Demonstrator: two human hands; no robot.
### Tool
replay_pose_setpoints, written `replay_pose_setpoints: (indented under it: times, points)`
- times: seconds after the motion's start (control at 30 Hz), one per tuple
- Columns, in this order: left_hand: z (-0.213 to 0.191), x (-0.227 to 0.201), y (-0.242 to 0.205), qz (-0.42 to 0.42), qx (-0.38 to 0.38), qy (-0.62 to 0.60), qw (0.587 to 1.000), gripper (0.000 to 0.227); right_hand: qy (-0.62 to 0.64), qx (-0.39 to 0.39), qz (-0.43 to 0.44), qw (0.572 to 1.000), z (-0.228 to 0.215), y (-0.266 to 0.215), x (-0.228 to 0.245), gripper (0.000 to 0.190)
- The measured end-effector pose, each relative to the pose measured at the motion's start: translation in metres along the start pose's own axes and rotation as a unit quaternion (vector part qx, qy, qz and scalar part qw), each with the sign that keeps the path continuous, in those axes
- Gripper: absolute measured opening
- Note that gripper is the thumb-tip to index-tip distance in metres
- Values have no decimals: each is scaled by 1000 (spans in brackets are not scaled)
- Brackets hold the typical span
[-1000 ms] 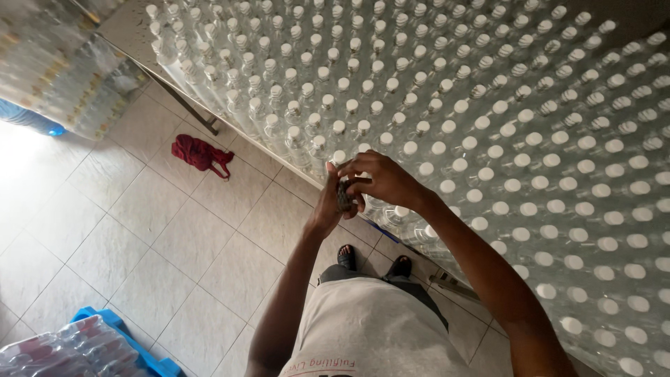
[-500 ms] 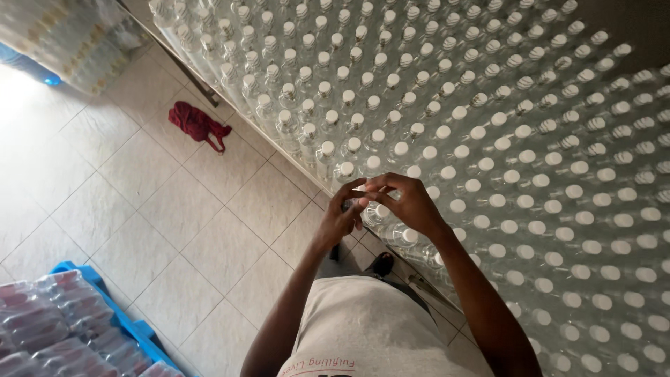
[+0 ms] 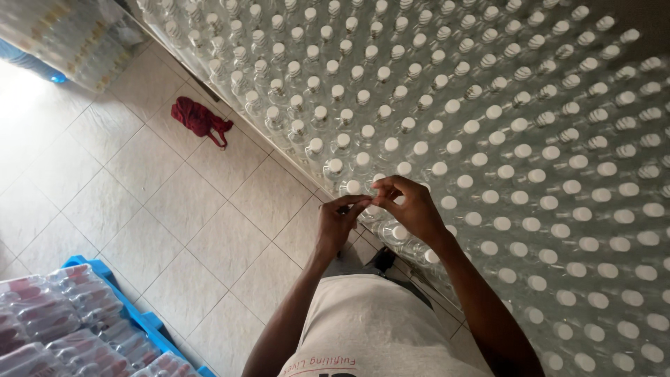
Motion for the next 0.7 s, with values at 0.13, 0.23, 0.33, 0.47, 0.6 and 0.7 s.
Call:
replay_pose_setpoints:
  times: [0.13, 0.23, 0.33, 0.47, 0.6, 0.7]
  points:
    - [2, -6, 13, -20, -18, 20, 999, 14, 9, 0, 26, 1000, -7, 8, -2, 35]
    - [-1, -21, 24, -3, -30, 49, 998, 22, 38, 1, 23, 999, -10, 18, 1, 32]
    - [-1, -39, 35, 0, -6, 36, 999, 26, 28, -12, 15, 999, -18, 31, 8, 28]
    - [0, -53, 50, 2, 26, 48, 999, 40, 1, -27, -9, 1000, -19, 49, 14, 21]
    - [-4, -45, 74, 60, 22, 76, 995, 26, -12, -31, -24, 999, -7, 62, 6, 19]
    - [-2, -34, 92, 94, 25, 128, 987, 22, -19, -37, -22, 999, -1, 66, 4, 19]
Point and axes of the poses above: each hand's wrist, its own y-axis towards the middle knuckle, its own z-axis out of the palm, x = y × z, the point moved 10 cm from there along y, towards the middle knuckle, and after that the axes turned 11 degrees about -y, right-handed, at the moved point
